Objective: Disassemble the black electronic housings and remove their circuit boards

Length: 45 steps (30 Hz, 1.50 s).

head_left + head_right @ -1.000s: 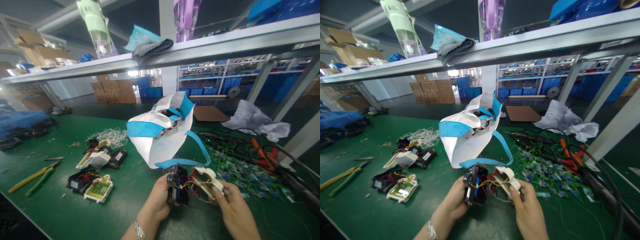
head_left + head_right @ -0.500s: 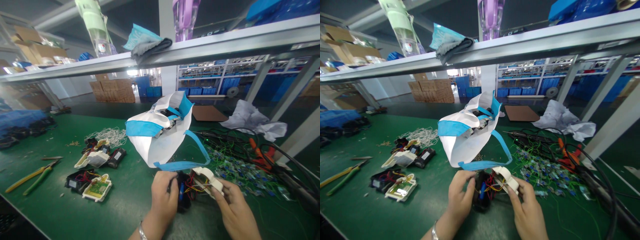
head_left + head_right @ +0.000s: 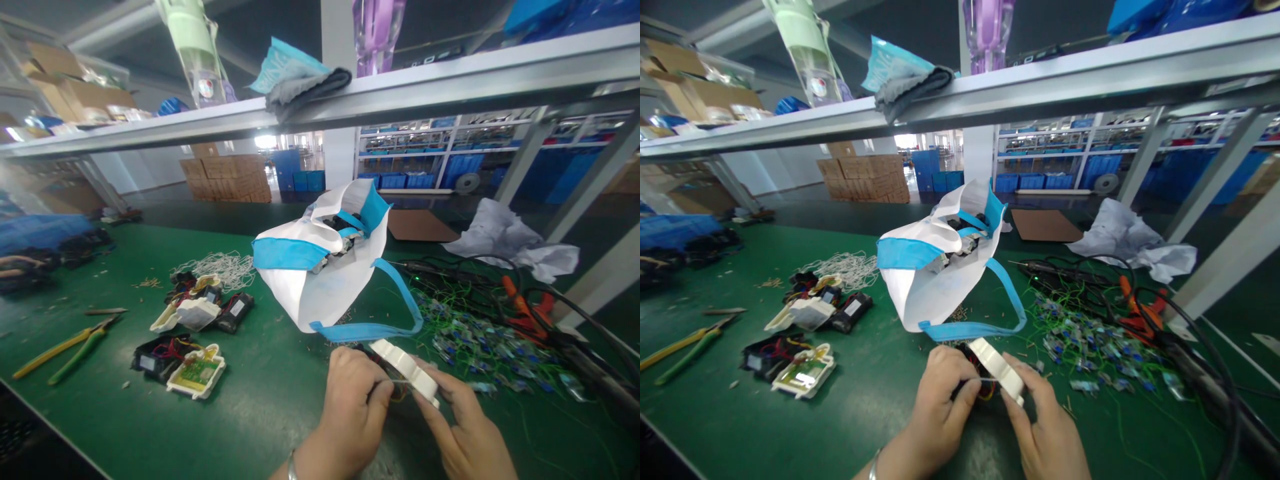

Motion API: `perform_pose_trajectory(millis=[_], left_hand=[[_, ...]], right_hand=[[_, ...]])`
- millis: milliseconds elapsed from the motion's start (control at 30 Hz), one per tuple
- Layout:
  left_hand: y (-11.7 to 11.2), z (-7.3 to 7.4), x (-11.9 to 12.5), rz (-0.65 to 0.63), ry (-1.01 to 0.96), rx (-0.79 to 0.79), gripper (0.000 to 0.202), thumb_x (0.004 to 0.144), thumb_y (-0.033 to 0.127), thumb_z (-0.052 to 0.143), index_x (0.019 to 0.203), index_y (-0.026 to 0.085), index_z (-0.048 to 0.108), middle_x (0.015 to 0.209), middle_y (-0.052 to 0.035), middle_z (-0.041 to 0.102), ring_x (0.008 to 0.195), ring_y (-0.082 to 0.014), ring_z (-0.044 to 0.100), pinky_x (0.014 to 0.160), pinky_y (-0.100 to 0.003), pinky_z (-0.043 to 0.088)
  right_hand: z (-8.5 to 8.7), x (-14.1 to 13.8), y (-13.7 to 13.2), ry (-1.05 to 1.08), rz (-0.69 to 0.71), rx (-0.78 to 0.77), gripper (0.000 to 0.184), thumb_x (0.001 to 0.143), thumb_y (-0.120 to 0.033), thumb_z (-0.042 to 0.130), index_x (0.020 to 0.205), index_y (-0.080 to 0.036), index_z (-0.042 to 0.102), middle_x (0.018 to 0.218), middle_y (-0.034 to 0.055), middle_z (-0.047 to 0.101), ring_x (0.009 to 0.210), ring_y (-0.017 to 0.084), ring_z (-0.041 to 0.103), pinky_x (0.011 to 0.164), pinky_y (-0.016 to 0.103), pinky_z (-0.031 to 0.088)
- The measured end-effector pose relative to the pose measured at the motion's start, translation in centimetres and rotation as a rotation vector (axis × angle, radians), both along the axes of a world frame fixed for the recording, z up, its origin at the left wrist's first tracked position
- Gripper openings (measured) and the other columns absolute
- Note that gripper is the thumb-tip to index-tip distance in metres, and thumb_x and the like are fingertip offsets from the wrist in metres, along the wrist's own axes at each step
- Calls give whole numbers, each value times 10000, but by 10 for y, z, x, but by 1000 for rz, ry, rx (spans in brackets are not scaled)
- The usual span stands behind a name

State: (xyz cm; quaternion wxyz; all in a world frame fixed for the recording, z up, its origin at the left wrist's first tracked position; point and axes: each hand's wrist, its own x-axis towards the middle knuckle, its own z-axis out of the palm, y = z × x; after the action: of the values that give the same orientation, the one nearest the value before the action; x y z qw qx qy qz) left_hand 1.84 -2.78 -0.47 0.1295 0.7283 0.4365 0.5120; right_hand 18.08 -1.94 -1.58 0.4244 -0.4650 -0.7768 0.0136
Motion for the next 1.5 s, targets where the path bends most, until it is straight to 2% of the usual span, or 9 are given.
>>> perform_pose_trajectory(millis=[200, 333, 533, 700, 900, 1033, 1233, 1367, 1500], left_hand=[[-3, -4, -1, -50, -197, -214, 191, 846, 261, 386, 736, 162, 507, 715, -31, 527, 675, -129, 462, 646, -253, 357], [5, -1, -5, 102, -377, -330, 232, 843, 322, 386, 691, 170, 473, 632, 1, 476, 606, -115, 450, 580, -219, 350], [28, -2, -30, 329, -442, -456, 229, 806, 358, 403, 683, 173, 459, 524, 41, 394, 499, -104, 395, 515, -215, 310], [37, -7, -39, 263, -373, -569, 231, 779, 354, 402, 655, 167, 456, 528, 45, 390, 487, -94, 364, 507, -210, 292], [37, -16, -31, 140, -204, -665, 187, 716, 295, 459, 595, 157, 492, 502, 40, 406, 499, -102, 365, 499, -214, 263], [32, -19, -29, 63, -102, -704, 176, 673, 258, 504, 533, 153, 524, 505, 20, 469, 515, -113, 401, 517, -223, 269], [30, -10, -40, 138, -93, -697, 179, 697, 254, 477, 554, 154, 521, 525, 13, 475, 542, -120, 416, 521, -223, 263], [31, -3, -44, 107, -250, -710, 201, 724, 310, 473, 615, 147, 518, 521, 38, 433, 503, -92, 377, 502, -204, 275], [28, 0, -42, -23, -413, -787, 239, 678, 359, 554, 638, 123, 540, 513, 42, 408, 478, -72, 331, 471, -201, 245]], right_hand=[[-8, -3, 2, -83, 137, 28, 270, 861, -256, 378, 1107, -209, 479, 1100, 37, 544, 980, 199, 533, 849, 343, 464], [-15, -5, -1, -75, 213, -9, 298, 840, -206, 387, 1120, -204, 490, 1116, 37, 535, 976, 184, 536, 855, 306, 465], [-15, -1, 0, 189, 14, -225, 290, 826, -375, 400, 1030, -209, 523, 1029, 53, 577, 915, 211, 563, 760, 299, 501], [-21, -1, 12, 626, -1, -554, 448, 746, -562, 487, 962, -170, 472, 903, 84, 591, 844, 225, 571, 695, 286, 495], [-15, -7, 15, 1112, 120, -771, 520, 651, -550, 647, 948, -184, 427, 950, 89, 564, 807, 260, 568, 579, 317, 502], [-10, -8, 15, 1174, 85, -763, 561, 610, -530, 688, 960, -177, 428, 932, 77, 564, 798, 251, 565, 567, 301, 498], [-11, -1, 23, 1179, -77, -642, 644, 532, -568, 711, 960, -169, 440, 889, 72, 557, 764, 248, 562, 486, 266, 486], [-8, 0, 26, 1309, -47, -695, 691, 466, -528, 770, 955, -171, 436, 922, 70, 558, 825, 263, 561, 601, 312, 524], [-5, -2, 24, 1320, 48, -735, 630, 518, -485, 771, 959, -175, 444, 980, 76, 552, 879, 263, 550, 671, 333, 523]])
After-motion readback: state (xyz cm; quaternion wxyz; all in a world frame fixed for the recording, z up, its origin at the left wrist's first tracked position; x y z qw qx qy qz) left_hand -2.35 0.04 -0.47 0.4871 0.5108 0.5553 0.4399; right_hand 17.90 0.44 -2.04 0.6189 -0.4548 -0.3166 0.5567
